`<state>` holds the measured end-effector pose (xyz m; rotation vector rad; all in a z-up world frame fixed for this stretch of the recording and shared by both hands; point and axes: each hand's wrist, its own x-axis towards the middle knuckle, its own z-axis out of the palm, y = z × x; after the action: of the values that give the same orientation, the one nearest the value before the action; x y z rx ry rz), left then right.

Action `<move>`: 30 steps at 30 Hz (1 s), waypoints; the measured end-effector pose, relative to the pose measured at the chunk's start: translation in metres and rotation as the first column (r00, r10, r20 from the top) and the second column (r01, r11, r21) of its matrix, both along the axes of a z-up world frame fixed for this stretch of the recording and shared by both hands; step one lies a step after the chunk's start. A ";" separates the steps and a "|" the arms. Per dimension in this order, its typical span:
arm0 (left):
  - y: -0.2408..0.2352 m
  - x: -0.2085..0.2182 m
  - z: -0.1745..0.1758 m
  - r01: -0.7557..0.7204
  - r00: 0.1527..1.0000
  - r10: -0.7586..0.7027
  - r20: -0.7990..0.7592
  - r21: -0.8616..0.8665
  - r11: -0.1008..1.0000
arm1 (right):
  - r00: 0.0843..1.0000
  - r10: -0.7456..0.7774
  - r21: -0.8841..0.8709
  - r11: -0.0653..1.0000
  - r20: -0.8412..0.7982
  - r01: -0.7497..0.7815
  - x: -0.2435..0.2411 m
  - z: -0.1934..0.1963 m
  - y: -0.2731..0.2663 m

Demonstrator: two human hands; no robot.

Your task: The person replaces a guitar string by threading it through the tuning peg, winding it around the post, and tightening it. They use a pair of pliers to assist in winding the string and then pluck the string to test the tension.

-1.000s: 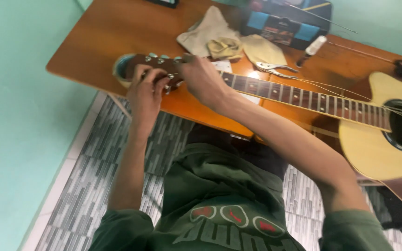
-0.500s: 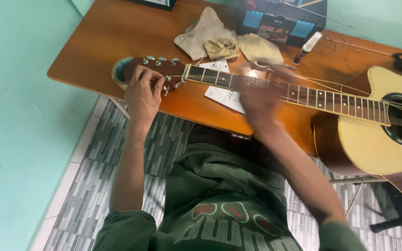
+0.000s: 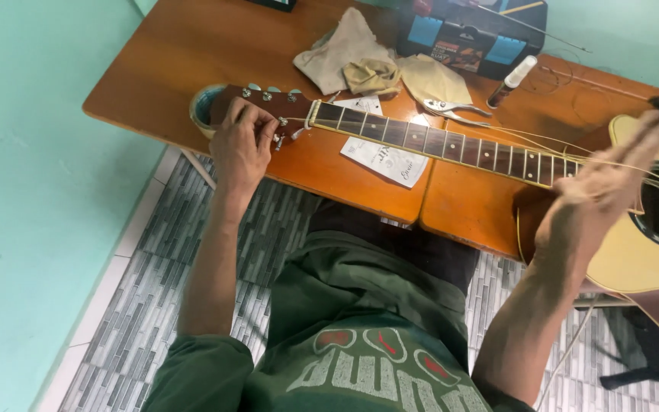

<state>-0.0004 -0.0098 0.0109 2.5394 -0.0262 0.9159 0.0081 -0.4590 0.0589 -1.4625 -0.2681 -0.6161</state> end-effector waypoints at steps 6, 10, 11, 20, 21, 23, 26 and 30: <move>0.007 -0.007 -0.008 -0.052 0.999 0.051 0.014 0.076 0.996 | 0.920 0.174 -0.142 0.961 -0.352 -0.236 0.009 0.044 0.022; 0.008 -0.009 -0.009 -0.047 0.998 0.045 0.032 0.081 0.996 | 0.907 0.162 -0.036 0.981 -0.390 -0.191 0.023 0.039 0.008; 0.009 -0.011 -0.009 -0.044 0.999 0.042 0.024 0.083 0.996 | 0.896 0.166 -0.033 0.980 -0.411 -0.196 0.021 0.040 0.009; 0.006 -0.012 -0.009 -0.022 1.000 0.021 0.013 0.042 0.999 | 0.824 0.157 -0.034 0.977 -0.544 -0.208 0.011 0.055 0.023; 0.006 -0.011 -0.010 -0.022 1.000 0.021 0.012 0.043 0.999 | 0.824 0.158 -0.032 0.978 -0.544 -0.208 0.015 0.050 0.019; 0.006 -0.011 -0.011 -0.056 0.998 0.056 0.009 0.077 0.995 | 0.841 0.169 -0.012 0.979 -0.514 -0.204 0.023 0.038 0.011; 0.007 -0.007 -0.018 -0.105 0.992 0.093 0.084 0.165 0.981 | 0.854 0.163 -0.014 0.981 -0.495 -0.196 0.013 0.048 0.019; 0.005 -0.010 -0.016 -0.089 0.994 0.079 0.070 0.143 0.986 | 0.870 0.412 0.308 0.893 -0.270 -0.327 0.044 -0.004 -0.031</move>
<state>-0.0101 -0.0051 -0.0052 2.6622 -0.0055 1.0637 0.0526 -0.4898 0.0547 -1.1971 -0.1937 -0.0793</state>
